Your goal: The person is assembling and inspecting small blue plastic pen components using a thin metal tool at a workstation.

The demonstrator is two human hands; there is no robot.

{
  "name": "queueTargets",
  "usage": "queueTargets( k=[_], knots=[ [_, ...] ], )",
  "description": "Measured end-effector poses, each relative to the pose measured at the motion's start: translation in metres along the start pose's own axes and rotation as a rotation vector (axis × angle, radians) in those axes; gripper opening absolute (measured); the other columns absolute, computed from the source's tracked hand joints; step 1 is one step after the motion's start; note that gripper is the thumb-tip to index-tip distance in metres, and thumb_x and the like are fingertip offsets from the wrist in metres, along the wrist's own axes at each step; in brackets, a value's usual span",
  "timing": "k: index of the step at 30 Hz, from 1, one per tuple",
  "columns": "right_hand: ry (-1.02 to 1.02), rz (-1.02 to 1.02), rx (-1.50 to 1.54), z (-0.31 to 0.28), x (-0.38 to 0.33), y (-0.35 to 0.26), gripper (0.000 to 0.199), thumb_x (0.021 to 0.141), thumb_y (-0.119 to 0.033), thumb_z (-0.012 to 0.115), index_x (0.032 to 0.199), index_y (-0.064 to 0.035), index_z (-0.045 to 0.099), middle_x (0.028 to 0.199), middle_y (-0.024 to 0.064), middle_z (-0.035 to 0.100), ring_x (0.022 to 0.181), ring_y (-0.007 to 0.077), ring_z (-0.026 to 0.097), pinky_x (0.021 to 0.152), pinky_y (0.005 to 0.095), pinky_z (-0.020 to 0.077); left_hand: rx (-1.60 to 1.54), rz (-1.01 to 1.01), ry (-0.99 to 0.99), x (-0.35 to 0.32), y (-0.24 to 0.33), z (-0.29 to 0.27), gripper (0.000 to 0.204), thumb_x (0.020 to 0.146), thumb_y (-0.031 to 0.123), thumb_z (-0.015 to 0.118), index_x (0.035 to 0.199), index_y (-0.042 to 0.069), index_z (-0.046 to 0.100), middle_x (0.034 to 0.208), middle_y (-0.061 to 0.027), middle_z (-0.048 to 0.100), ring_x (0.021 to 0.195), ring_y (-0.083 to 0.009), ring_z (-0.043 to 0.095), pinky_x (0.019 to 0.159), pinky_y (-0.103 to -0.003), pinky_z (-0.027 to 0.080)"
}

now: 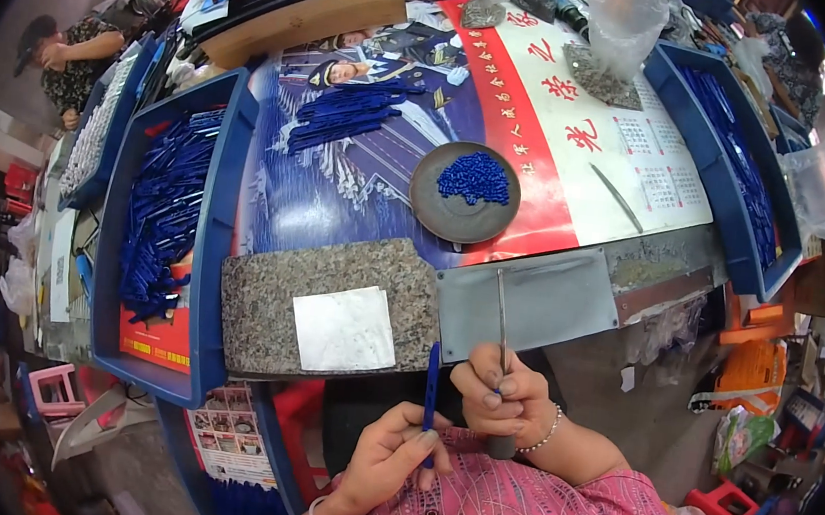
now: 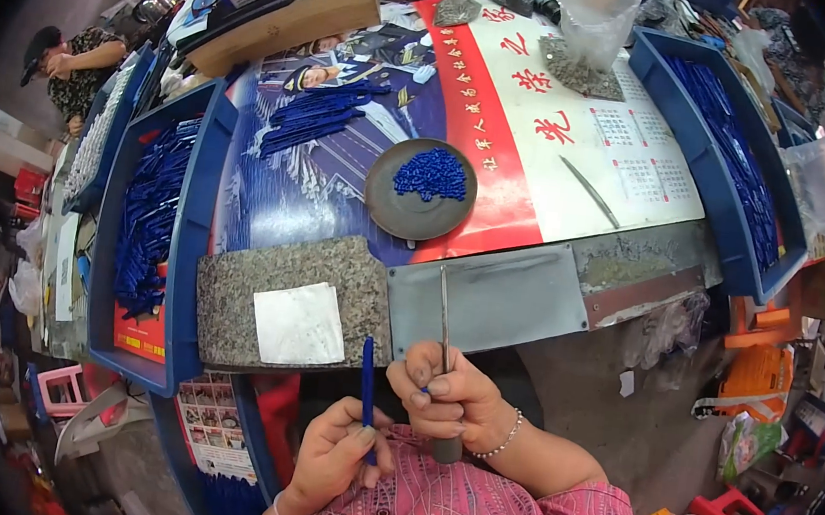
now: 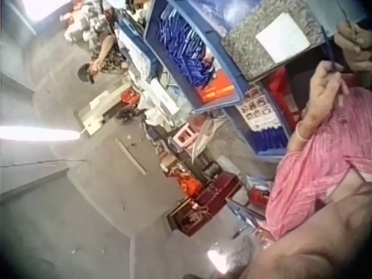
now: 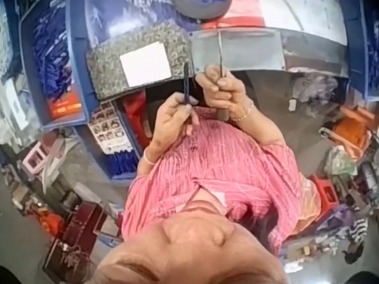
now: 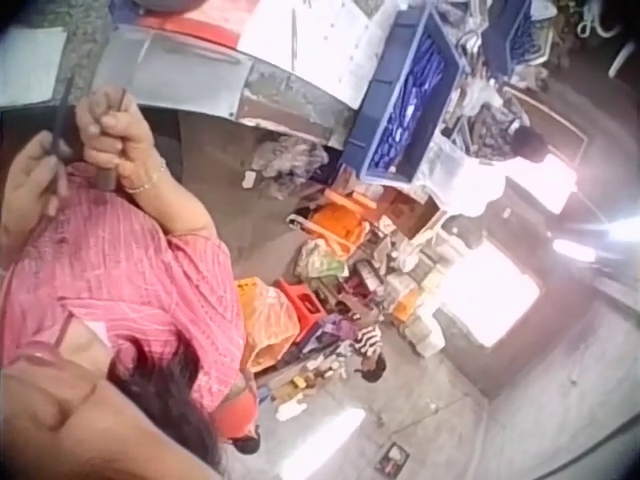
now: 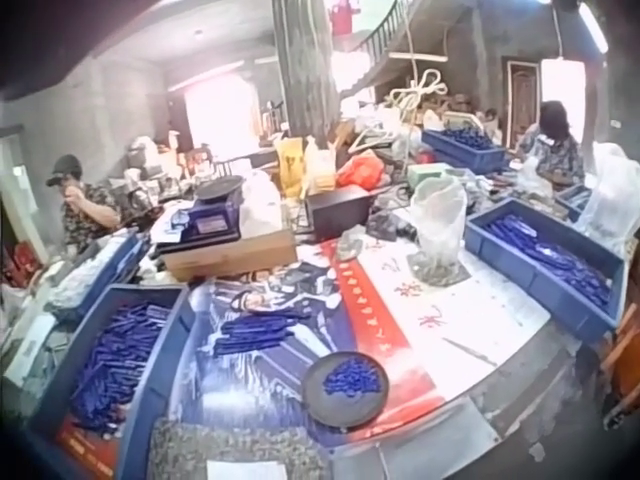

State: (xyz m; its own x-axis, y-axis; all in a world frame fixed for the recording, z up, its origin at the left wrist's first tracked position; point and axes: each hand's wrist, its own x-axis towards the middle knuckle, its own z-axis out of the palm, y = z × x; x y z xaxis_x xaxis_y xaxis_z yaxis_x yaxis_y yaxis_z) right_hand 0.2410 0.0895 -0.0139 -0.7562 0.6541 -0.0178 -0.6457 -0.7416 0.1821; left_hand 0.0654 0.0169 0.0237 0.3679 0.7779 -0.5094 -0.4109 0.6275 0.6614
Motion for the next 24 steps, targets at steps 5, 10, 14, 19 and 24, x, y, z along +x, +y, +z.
queueTargets(
  k=[5,10,14,19,24],
  knots=[
    [-0.041,-0.001,0.036,-0.0013,0.0024,0.001,0.013,0.08,-0.001,0.056,0.086,-0.0006,0.045,0.078,0.009,0.045,0.038,0.0033,0.031,0.031,0.0173,0.0306,0.008,-0.012,-0.018,0.0008,-0.0005,-0.0029,0.022,0.093,0.011,0.044,0.11,-0.001,0.045,0.075,-0.0112,0.06,0.052,-0.0087,0.052,0.05,-0.019,0.043],
    [-0.021,-0.022,0.076,0.0016,0.0056,0.0021,0.012,0.08,0.002,0.052,0.084,-0.0013,0.041,0.076,0.0103,0.046,0.039,0.0035,0.034,0.032,0.0165,0.0337,0.027,-0.03,-0.017,0.0021,0.0003,-0.0039,0.022,0.093,0.012,0.044,0.11,-0.001,0.045,0.075,-0.0109,0.06,0.052,-0.0082,0.051,0.049,-0.018,0.042],
    [-0.026,-0.017,0.083,0.002,0.0071,0.002,0.015,0.079,0.004,0.051,0.087,-0.0019,0.039,0.075,0.0108,0.046,0.039,0.0036,0.034,0.031,0.0164,0.0336,0.024,-0.008,-0.032,0.0034,-0.0013,-0.0047,0.022,0.093,0.013,0.044,0.11,-0.002,0.045,0.075,-0.0107,0.06,0.051,-0.0082,0.051,0.048,-0.018,0.042],
    [-0.053,-0.017,0.068,0.0011,0.0082,0.0035,0.015,0.077,0.005,0.051,0.085,-0.0019,0.04,0.073,0.0114,0.047,0.038,0.0038,0.034,0.031,0.0164,0.0332,0.011,0.006,-0.041,0.0036,-0.0034,-0.0065,0.023,0.093,0.013,0.045,0.11,-0.002,0.045,0.075,-0.0109,0.06,0.051,-0.0082,0.051,0.048,-0.018,0.042],
    [-0.075,-0.012,0.052,0.0001,0.0082,0.0036,0.015,0.076,0.005,0.051,0.084,-0.0023,0.041,0.072,0.0117,0.047,0.036,0.0039,0.032,0.03,0.0165,0.033,0.0,0.005,-0.038,0.0031,-0.0021,-0.0076,0.023,0.093,0.014,0.045,0.11,-0.002,0.045,0.075,-0.011,0.06,0.051,-0.0081,0.051,0.048,-0.018,0.042]
  ],
)
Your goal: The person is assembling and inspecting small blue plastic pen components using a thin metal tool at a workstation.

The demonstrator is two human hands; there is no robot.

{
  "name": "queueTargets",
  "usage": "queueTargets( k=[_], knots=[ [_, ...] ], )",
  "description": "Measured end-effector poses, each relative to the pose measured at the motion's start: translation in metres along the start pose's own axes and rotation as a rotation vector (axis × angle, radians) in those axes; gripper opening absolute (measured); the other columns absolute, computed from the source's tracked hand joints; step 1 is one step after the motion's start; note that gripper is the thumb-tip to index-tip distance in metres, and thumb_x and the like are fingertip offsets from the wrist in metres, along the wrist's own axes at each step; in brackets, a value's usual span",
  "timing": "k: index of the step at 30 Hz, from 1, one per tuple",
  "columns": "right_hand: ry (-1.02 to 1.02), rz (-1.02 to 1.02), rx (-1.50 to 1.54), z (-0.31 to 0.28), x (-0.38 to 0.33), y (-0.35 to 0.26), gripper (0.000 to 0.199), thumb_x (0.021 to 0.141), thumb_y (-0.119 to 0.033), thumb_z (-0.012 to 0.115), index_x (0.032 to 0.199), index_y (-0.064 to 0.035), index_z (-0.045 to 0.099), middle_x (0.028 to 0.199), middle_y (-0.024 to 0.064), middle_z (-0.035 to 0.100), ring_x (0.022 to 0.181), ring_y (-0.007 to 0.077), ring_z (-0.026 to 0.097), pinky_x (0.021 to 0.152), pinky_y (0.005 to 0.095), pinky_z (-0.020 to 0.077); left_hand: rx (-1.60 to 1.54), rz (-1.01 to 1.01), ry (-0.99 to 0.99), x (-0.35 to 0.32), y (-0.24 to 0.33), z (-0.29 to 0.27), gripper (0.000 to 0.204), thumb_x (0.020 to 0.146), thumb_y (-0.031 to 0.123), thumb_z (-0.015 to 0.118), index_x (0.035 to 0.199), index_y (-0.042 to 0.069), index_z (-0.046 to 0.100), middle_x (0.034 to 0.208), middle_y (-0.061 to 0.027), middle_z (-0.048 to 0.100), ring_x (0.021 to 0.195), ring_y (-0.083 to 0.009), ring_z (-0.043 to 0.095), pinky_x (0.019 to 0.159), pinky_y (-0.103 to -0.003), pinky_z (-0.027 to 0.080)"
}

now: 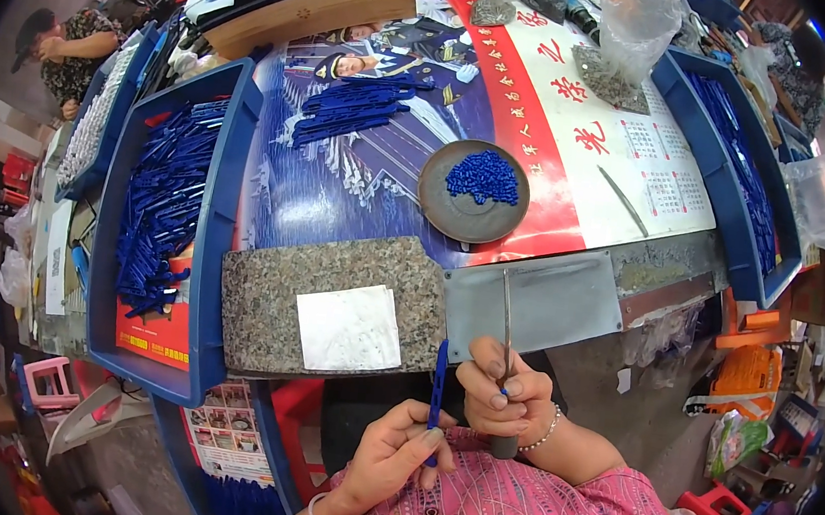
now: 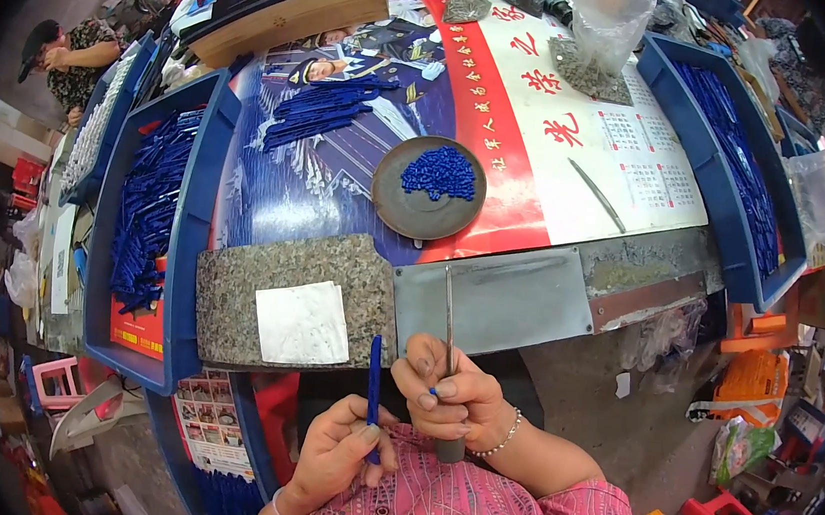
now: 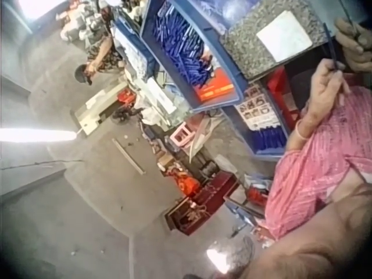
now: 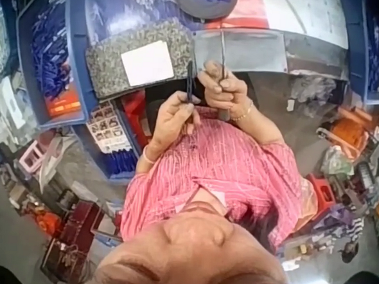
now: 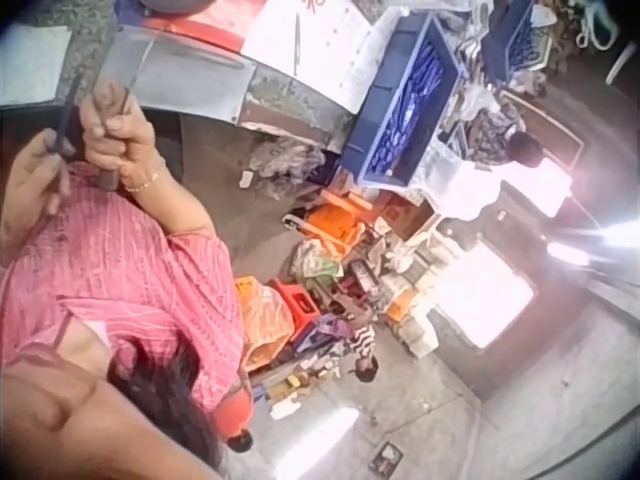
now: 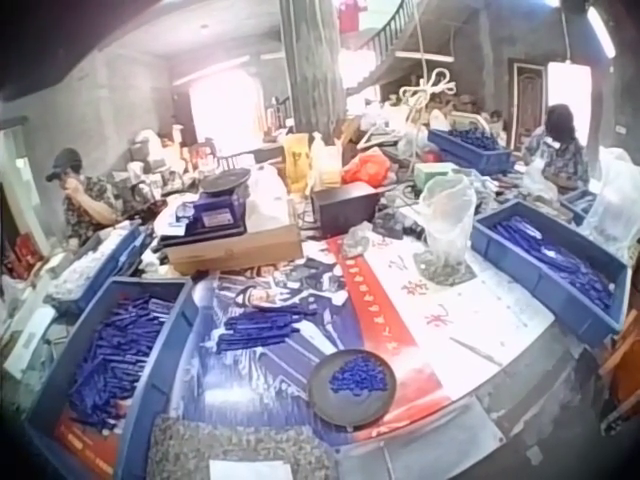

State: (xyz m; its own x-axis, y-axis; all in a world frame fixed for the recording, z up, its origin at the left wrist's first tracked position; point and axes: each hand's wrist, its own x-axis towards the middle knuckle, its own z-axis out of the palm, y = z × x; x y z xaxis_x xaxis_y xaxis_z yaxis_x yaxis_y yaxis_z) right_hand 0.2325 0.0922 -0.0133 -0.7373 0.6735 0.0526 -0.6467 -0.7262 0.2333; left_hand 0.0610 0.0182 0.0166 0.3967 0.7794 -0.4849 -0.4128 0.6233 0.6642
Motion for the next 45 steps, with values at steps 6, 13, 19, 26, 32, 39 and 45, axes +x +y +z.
queueTargets(
  k=[6,13,19,26,32,39,45],
  knots=[
    [0.044,-0.015,-0.019,0.001,0.001,-0.001,0.016,0.076,0.005,0.051,0.085,-0.0027,0.041,0.073,0.0121,0.047,0.036,0.0041,0.032,0.03,0.017,0.0317,0.005,0.009,0.029,0.0,0.004,0.001,0.024,0.093,0.014,0.045,0.11,-0.002,0.045,0.074,-0.0105,0.06,0.049,-0.0076,0.05,0.046,-0.017,0.041],
    [0.14,-0.013,-0.155,0.006,-0.001,-0.002,0.018,0.077,0.004,0.053,0.089,-0.0033,0.041,0.074,0.0114,0.047,0.037,0.0042,0.031,0.03,0.0175,0.03,0.032,0.017,0.084,0.0,0.013,0.003,0.021,0.092,0.013,0.044,0.109,0.0,0.043,0.068,-0.0099,0.058,0.044,-0.0076,0.047,0.041,-0.016,0.036],
    [0.373,-0.118,-1.006,0.022,-0.001,0.007,0.022,0.078,0.005,0.057,0.093,-0.0033,0.044,0.081,0.0113,0.054,0.044,0.0055,0.041,0.037,0.0182,0.0342,-0.024,0.042,0.143,0.001,0.006,-0.004,0.017,0.091,0.008,0.045,0.106,-0.001,0.043,0.07,-0.012,0.059,0.047,-0.011,0.051,0.044,-0.019,0.043],
    [0.326,-0.109,-1.817,0.024,-0.01,0.022,0.023,0.078,0.006,0.058,0.094,-0.0021,0.044,0.085,0.0078,0.057,0.07,0.0077,0.055,0.061,0.0204,0.0441,-0.035,0.075,0.111,0.003,0.004,-0.007,0.021,0.091,0.004,0.046,0.11,-0.004,0.044,0.095,-0.0122,0.062,0.08,-0.0156,0.062,0.072,-0.026,0.052],
    [0.302,-0.199,-2.038,0.025,-0.003,0.033,0.024,0.075,0.004,0.063,0.095,-0.0023,0.049,0.086,0.0055,0.057,0.07,0.0077,0.056,0.058,0.0208,0.0453,0.047,0.126,0.144,-0.001,0.002,-0.008,0.023,0.09,0.001,0.044,0.112,-0.007,0.045,0.101,-0.0126,0.06,0.09,-0.0162,0.061,0.078,-0.026,0.051],
    [0.343,-0.21,-2.103,0.022,-0.002,0.038,0.026,0.075,0.003,0.065,0.095,-0.0028,0.05,0.086,0.0046,0.058,0.069,0.0072,0.057,0.059,0.0207,0.0464,0.082,0.236,0.17,0.0,-0.007,-0.01,0.025,0.088,-0.003,0.045,0.113,-0.008,0.046,0.101,-0.0122,0.061,0.091,-0.0154,0.061,0.079,-0.024,0.05],
    [0.399,-0.234,-2.097,0.02,0.0,0.043,0.026,0.075,0.004,0.065,0.095,-0.0028,0.05,0.083,0.0047,0.06,0.067,0.0068,0.057,0.058,0.0201,0.046,0.5,0.408,0.308,0.0,-0.012,-0.009,0.026,0.083,-0.002,0.054,0.108,-0.006,0.051,0.088,-0.0137,0.064,0.076,-0.0132,0.064,0.062,-0.024,0.051]
  ],
)
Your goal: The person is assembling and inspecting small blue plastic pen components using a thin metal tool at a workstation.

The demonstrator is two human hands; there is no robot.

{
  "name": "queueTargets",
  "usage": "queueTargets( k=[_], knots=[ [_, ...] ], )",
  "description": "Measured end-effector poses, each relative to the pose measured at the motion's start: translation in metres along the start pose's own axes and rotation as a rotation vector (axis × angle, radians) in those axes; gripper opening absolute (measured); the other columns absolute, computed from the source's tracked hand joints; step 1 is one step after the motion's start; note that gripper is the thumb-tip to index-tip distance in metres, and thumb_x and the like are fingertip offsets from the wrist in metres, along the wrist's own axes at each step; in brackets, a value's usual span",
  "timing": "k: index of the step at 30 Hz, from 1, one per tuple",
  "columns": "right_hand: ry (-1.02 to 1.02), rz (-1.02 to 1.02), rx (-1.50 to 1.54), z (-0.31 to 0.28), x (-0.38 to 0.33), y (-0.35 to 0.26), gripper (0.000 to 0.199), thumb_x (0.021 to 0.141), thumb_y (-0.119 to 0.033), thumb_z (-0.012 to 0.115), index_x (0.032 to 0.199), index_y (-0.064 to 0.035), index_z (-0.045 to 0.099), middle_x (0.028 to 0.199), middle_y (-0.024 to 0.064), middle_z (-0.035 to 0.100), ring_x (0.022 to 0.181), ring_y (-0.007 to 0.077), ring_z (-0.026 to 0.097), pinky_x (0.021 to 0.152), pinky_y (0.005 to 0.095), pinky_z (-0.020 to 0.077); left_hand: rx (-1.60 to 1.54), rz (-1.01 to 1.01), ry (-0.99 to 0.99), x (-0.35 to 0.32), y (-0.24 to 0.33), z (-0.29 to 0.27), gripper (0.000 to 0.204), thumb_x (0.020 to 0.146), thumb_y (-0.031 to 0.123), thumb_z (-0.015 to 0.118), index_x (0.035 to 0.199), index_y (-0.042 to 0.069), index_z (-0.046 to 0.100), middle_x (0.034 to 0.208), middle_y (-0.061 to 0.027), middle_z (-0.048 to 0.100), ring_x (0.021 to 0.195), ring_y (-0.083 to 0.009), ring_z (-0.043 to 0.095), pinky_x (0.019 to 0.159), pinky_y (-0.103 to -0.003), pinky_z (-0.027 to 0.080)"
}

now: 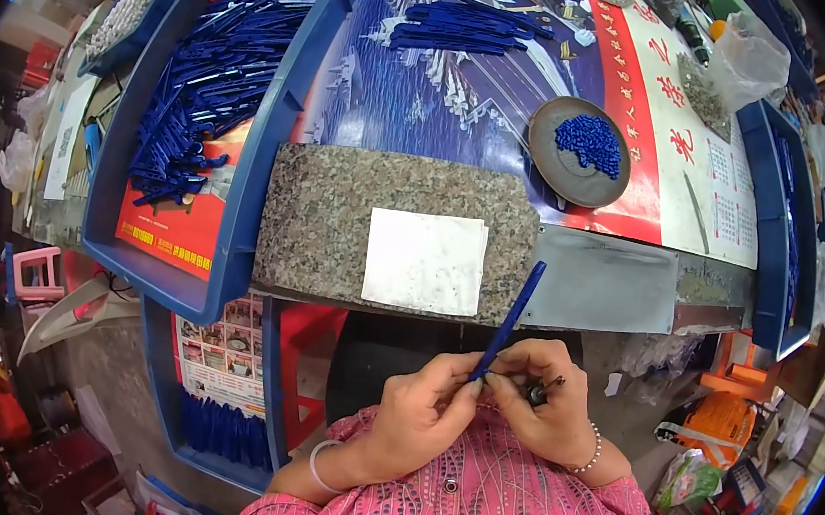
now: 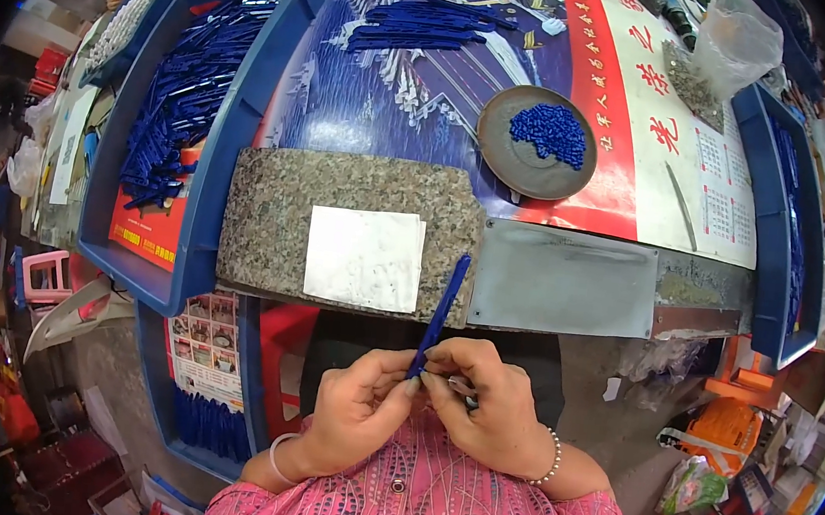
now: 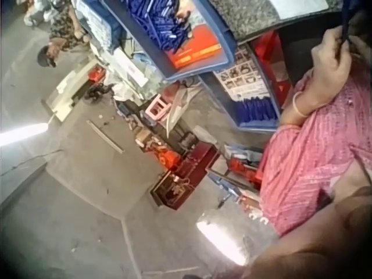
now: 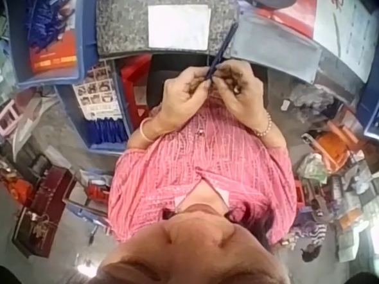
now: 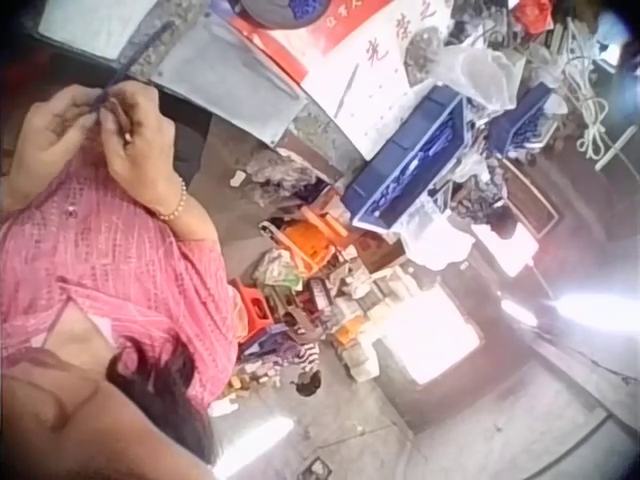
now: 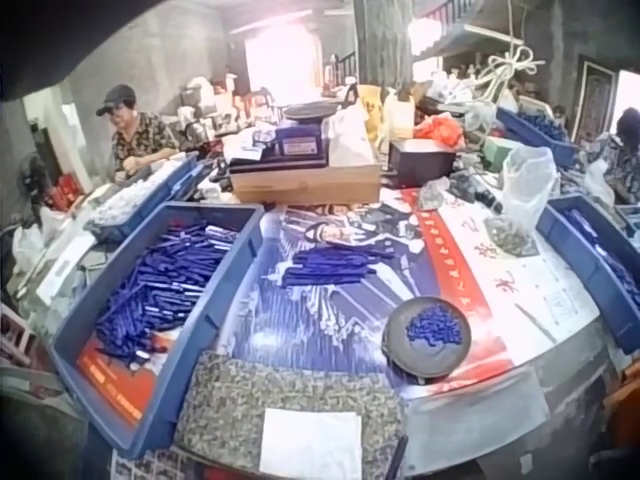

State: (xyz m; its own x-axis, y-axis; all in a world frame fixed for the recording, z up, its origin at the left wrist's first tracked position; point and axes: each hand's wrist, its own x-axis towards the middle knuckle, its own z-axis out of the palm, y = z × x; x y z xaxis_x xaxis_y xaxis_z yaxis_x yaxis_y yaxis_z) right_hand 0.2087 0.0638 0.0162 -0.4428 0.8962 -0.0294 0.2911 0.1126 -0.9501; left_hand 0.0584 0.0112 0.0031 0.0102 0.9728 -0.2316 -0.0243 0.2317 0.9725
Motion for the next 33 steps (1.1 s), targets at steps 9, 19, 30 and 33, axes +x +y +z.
queueTargets(
  k=[9,19,30,33],
  knots=[
    [0.123,-0.018,-0.121,0.009,-0.005,-0.011,0.023,0.074,0.005,0.064,0.091,-0.0023,0.051,0.079,0.0054,0.058,0.059,0.007,0.052,0.052,0.0209,0.0423,0.522,0.41,0.187,0.002,0.0,0.006,0.032,0.072,-0.004,0.061,0.104,-0.004,0.056,0.08,-0.0151,0.063,0.056,-0.0228,0.062,0.05,-0.029,0.049],
    [-0.129,0.116,-0.128,-0.007,-0.004,-0.011,0.012,0.075,-0.003,0.06,0.082,0.0002,0.052,0.072,0.0101,0.05,0.057,0.0243,0.051,0.051,0.0315,0.0403,0.551,0.404,0.11,-0.005,-0.002,0.01,0.033,0.073,-0.004,0.059,0.105,-0.008,0.052,0.077,-0.017,0.061,0.061,-0.0259,0.062,0.054,-0.033,0.05],
    [-0.137,0.067,-0.124,-0.008,-0.006,-0.01,0.009,0.074,0.001,0.06,0.08,0.0013,0.054,0.069,0.0083,0.05,0.055,0.0171,0.047,0.05,0.0273,0.0375,0.241,0.139,0.048,-0.011,0.003,0.005,0.025,0.079,-0.004,0.056,0.104,-0.006,0.054,0.078,-0.0119,0.065,0.066,-0.0122,0.064,0.057,-0.024,0.051],
    [-0.124,0.056,-0.133,-0.004,-0.007,-0.01,0.008,0.073,0.003,0.06,0.078,0.0011,0.055,0.07,0.007,0.052,0.055,0.0119,0.047,0.049,0.0239,0.0369,0.06,0.001,0.005,-0.014,-0.001,0.004,0.024,0.081,-0.005,0.053,0.105,-0.007,0.053,0.081,-0.0098,0.066,0.074,-0.0094,0.063,0.063,-0.022,0.051]
  ],
)
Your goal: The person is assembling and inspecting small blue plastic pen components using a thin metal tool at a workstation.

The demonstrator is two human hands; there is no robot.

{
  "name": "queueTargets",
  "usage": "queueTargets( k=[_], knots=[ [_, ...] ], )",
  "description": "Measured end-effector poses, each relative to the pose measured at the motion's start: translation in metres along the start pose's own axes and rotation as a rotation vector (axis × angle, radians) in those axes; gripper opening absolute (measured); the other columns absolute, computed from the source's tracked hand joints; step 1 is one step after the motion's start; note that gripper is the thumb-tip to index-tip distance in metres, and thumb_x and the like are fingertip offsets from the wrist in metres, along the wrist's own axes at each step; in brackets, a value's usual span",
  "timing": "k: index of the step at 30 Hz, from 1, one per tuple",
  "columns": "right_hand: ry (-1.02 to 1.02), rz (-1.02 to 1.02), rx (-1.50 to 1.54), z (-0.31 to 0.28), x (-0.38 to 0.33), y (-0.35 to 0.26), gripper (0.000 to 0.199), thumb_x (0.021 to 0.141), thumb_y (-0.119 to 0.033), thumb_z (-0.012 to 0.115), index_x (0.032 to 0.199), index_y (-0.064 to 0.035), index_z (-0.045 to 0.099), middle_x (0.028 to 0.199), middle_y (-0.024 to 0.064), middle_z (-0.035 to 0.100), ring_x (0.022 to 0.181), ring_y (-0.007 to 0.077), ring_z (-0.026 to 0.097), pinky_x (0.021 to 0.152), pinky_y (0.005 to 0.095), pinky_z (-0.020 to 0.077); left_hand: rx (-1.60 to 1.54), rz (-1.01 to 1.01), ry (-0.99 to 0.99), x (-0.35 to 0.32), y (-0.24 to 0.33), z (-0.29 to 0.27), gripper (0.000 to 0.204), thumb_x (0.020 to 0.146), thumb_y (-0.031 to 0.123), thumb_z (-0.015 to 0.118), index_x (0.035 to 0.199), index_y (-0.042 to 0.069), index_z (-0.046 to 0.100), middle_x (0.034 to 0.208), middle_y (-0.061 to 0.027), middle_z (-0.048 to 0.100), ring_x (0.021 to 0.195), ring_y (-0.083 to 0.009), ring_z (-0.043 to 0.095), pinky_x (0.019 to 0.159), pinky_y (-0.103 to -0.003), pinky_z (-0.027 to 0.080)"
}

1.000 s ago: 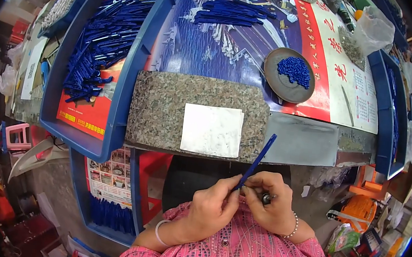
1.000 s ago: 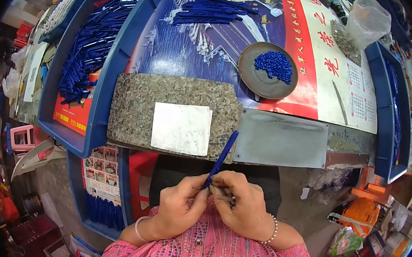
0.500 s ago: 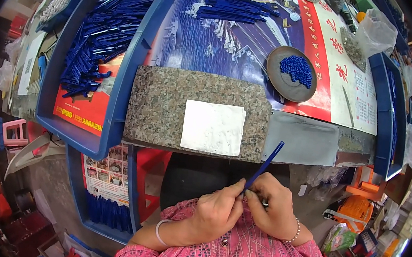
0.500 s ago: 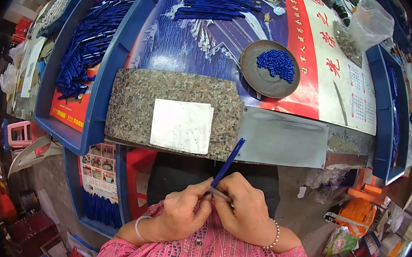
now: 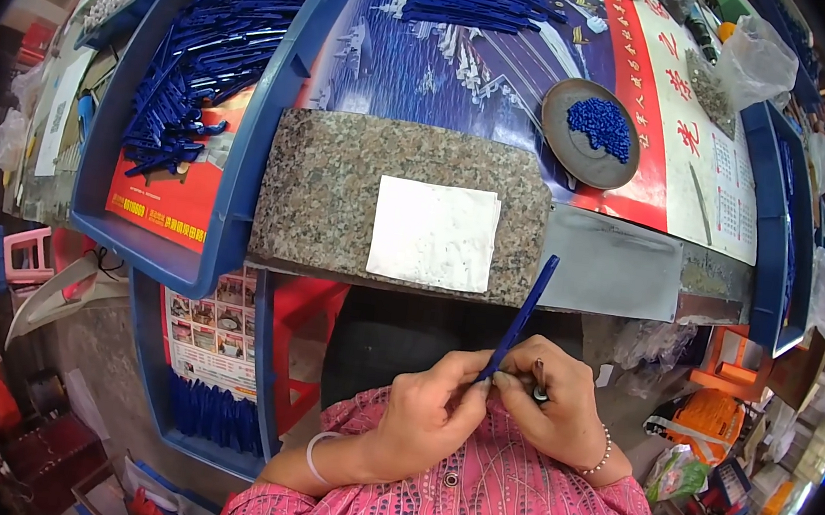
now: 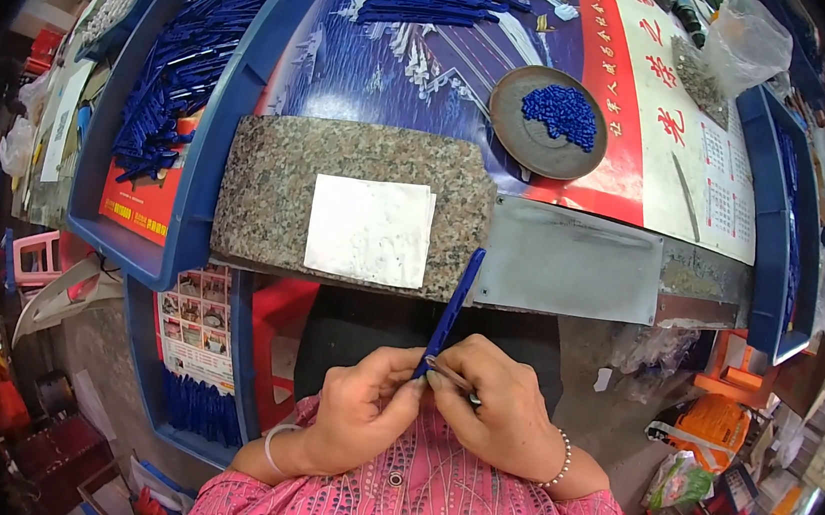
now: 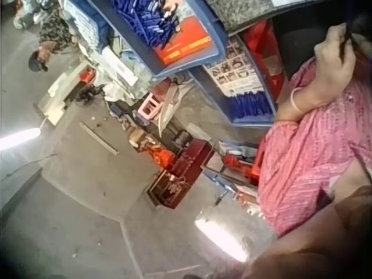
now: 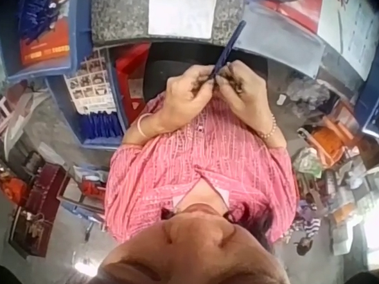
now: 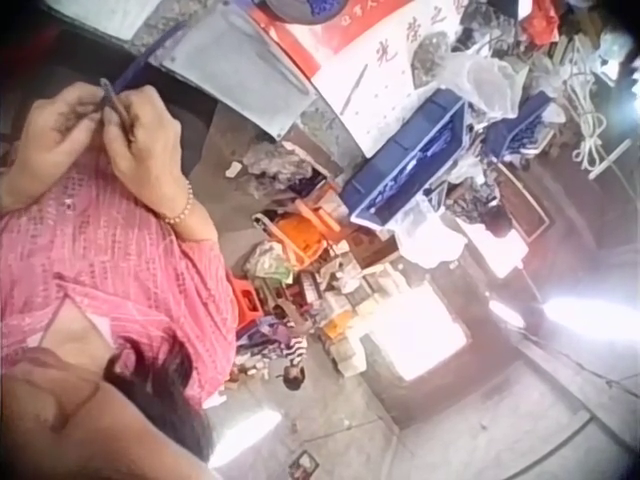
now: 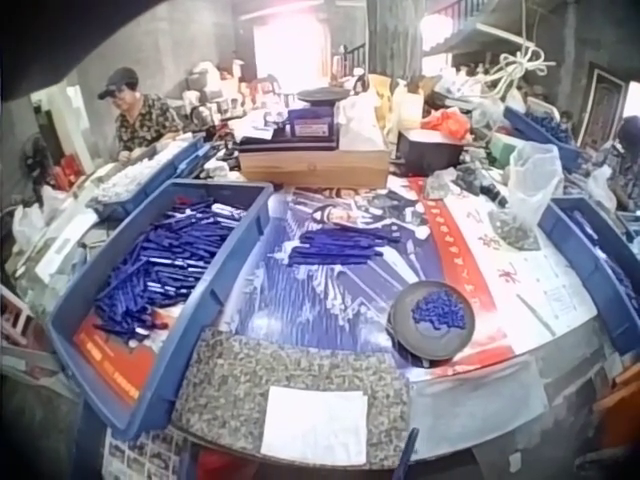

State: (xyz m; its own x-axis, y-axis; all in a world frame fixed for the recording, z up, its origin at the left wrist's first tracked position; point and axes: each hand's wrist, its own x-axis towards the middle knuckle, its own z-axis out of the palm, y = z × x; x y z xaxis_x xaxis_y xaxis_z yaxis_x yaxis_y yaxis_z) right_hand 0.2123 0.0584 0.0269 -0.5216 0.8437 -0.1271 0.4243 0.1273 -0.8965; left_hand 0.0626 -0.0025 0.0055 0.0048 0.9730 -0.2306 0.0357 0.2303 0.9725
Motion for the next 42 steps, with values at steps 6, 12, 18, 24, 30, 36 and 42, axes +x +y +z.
queueTargets(
  k=[6,12,18,24,30,36,42],
  knots=[
    [0.032,-0.072,-0.093,0.005,0.002,0.0,0.01,0.071,0.004,0.06,0.078,0.0002,0.054,0.071,0.0095,0.053,0.053,0.0181,0.051,0.047,0.0276,0.0394,-0.172,-0.082,0.005,0.003,0.004,-0.003,0.026,0.08,-0.003,0.055,0.106,-0.006,0.053,0.083,-0.0099,0.066,0.071,-0.0081,0.062,0.058,-0.023,0.05],
    [0.094,-0.161,-0.199,0.012,0.007,-0.001,0.012,0.07,0.004,0.059,0.078,-0.001,0.052,0.071,0.0114,0.052,0.052,0.024,0.052,0.046,0.031,0.0403,0.39,0.314,0.163,0.004,-0.004,0.001,0.032,0.076,-0.002,0.059,0.107,-0.003,0.054,0.08,-0.0155,0.062,0.057,-0.0223,0.062,0.051,-0.031,0.048],
    [-0.023,0.037,-0.022,0.009,0.006,0.004,0.009,0.072,0.0,0.058,0.077,-0.0006,0.051,0.068,0.0063,0.049,0.053,0.0145,0.048,0.048,0.0259,0.0375,0.489,0.372,0.163,-0.002,-0.009,0.005,0.032,0.076,-0.001,0.058,0.107,-0.006,0.051,0.077,-0.0171,0.061,0.056,-0.0269,0.061,0.051,-0.033,0.049],
    [-0.107,0.298,0.217,-0.007,0.014,-0.004,0.019,0.075,-0.007,0.061,0.091,0.0004,0.052,0.075,0.0001,0.052,0.062,0.0049,0.046,0.054,0.0204,0.0382,0.193,0.181,0.048,-0.007,-0.01,0.005,0.028,0.078,0.0,0.057,0.105,-0.005,0.052,0.073,-0.015,0.062,0.06,-0.023,0.063,0.053,-0.031,0.05],
    [-0.073,0.345,0.614,-0.015,0.014,0.011,0.027,0.083,-0.016,0.06,0.099,0.0037,0.05,0.075,0.0051,0.053,0.049,0.0054,0.045,0.044,0.0175,0.0352,0.061,0.07,-0.086,-0.005,0.0,0.002,0.023,0.08,-0.004,0.054,0.103,-0.006,0.052,0.084,-0.0135,0.066,0.077,-0.0175,0.067,0.064,-0.024,0.054],
    [-0.059,0.319,0.653,-0.011,0.015,0.014,0.022,0.084,-0.015,0.058,0.095,0.003,0.05,0.074,0.006,0.053,0.049,0.0056,0.045,0.043,0.0178,0.035,0.101,0.15,0.008,-0.005,-0.006,0.007,0.026,0.078,0.0,0.057,0.103,-0.002,0.052,0.073,-0.014,0.062,0.062,-0.0231,0.064,0.053,-0.03,0.05],
    [-0.061,0.312,0.616,-0.012,0.013,0.015,0.02,0.084,-0.013,0.058,0.094,0.0023,0.05,0.075,0.0044,0.053,0.05,0.005,0.046,0.045,0.0175,0.0359,-0.012,0.067,-0.017,0.002,0.001,0.009,0.021,0.08,0.005,0.06,0.097,-0.001,0.052,0.068,-0.0132,0.06,0.056,-0.0226,0.062,0.049,-0.031,0.048]
  ],
)
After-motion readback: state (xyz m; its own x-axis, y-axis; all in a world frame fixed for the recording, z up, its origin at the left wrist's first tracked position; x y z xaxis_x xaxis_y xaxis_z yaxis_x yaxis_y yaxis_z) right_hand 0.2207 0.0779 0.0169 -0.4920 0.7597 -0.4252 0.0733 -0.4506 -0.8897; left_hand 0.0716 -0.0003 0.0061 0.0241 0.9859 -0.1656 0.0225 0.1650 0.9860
